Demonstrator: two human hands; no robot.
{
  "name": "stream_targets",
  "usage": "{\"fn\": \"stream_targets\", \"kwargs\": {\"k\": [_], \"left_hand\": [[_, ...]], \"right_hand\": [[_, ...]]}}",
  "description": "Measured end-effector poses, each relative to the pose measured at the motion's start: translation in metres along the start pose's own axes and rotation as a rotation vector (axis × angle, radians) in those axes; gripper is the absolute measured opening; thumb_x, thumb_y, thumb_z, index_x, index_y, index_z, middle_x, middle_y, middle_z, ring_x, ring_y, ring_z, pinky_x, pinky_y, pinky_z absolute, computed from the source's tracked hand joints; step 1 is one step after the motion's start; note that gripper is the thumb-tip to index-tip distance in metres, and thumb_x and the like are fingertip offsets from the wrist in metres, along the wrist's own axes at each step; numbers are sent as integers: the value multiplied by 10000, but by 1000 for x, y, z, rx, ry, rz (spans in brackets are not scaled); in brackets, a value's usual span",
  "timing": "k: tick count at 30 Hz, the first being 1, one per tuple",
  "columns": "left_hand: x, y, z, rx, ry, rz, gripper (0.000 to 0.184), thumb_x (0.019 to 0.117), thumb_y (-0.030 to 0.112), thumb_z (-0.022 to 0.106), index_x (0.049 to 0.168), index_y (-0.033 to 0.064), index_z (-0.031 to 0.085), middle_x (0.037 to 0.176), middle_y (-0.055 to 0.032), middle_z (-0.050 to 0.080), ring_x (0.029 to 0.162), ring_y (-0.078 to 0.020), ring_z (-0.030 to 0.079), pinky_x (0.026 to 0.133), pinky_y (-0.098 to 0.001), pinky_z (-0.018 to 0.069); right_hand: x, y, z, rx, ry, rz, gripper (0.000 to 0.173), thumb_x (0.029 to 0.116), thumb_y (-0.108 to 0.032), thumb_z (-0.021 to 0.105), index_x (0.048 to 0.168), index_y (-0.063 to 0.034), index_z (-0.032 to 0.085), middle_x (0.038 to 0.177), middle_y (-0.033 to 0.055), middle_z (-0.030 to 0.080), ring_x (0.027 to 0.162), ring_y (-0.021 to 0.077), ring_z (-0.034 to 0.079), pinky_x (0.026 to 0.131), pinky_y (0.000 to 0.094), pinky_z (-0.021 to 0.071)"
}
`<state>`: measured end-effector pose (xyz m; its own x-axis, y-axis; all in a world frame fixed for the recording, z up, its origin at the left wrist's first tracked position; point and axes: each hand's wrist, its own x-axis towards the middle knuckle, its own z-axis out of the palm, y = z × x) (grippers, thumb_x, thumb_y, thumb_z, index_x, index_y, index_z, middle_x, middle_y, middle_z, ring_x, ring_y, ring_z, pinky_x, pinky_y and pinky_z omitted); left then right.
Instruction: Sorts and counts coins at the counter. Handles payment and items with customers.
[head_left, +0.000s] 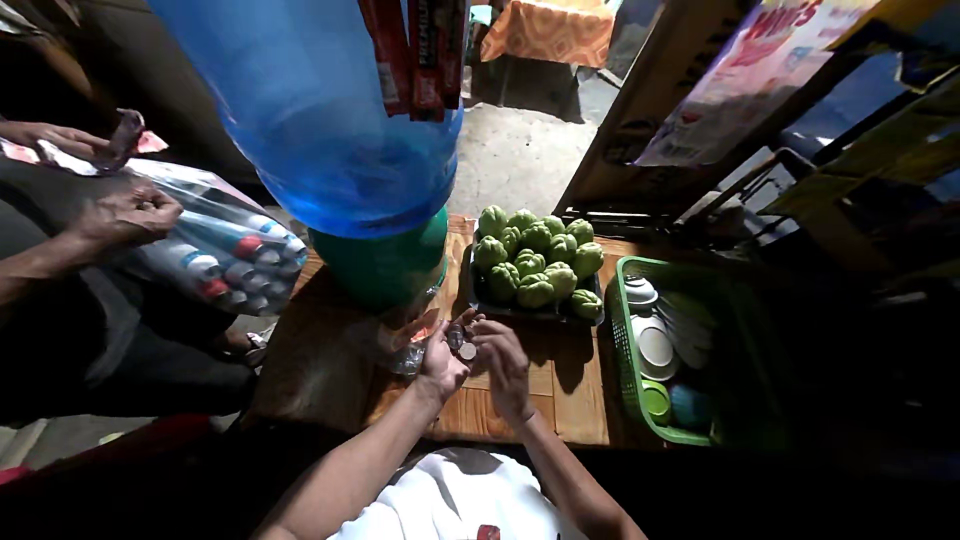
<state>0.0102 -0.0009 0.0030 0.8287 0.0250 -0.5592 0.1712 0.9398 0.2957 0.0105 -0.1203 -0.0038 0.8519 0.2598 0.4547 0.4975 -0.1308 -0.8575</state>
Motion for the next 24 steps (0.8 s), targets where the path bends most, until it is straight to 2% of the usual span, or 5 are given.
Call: {"fn": "stream_targets", "kwargs": {"k": [5,9,13,17,24], "left_hand": [[2,7,-4,12,14,-26,591,1121,404,162,1226,14,594,900,-140,710,817,-247,729,719,-376,618],[5,6,-8,21,63,-90,618,1102,478,147,972,73,595,660,-43,610,535,-134,618,469,-236,516],[6,2,-9,-33,58,-87,596,1100,430,181,726,119,525,657,-57,642,559,-165,652,460,-261,520],[3,-1,-6,10,88,-65,530,1101,354,220,852,69,592,795,-121,709,680,-211,704,551,-324,574],[6,-7,-6,49,28,-135,533,1107,305,192,1227,2,614,973,-143,704,793,-209,693,700,-332,586]], "right_hand": [[-1,23,-34,-54,105,168,271,984,-45,494,1071,96,709,1117,188,690,1120,174,629,1008,299,492],[-14,18,-27,-111,-19,173,242,968,-85,570,1081,62,725,1131,193,680,1099,229,638,970,341,519],[-20,16,-17,-241,-31,30,224,944,-159,652,1080,-18,760,1123,168,686,1082,247,640,960,340,523],[-13,19,-10,-459,-29,-71,267,888,-217,715,1107,-78,776,1153,158,693,1122,314,632,980,407,521],[7,25,-12,-486,-138,179,211,907,-238,676,929,-55,779,1135,155,708,1164,381,607,975,534,479]]}}
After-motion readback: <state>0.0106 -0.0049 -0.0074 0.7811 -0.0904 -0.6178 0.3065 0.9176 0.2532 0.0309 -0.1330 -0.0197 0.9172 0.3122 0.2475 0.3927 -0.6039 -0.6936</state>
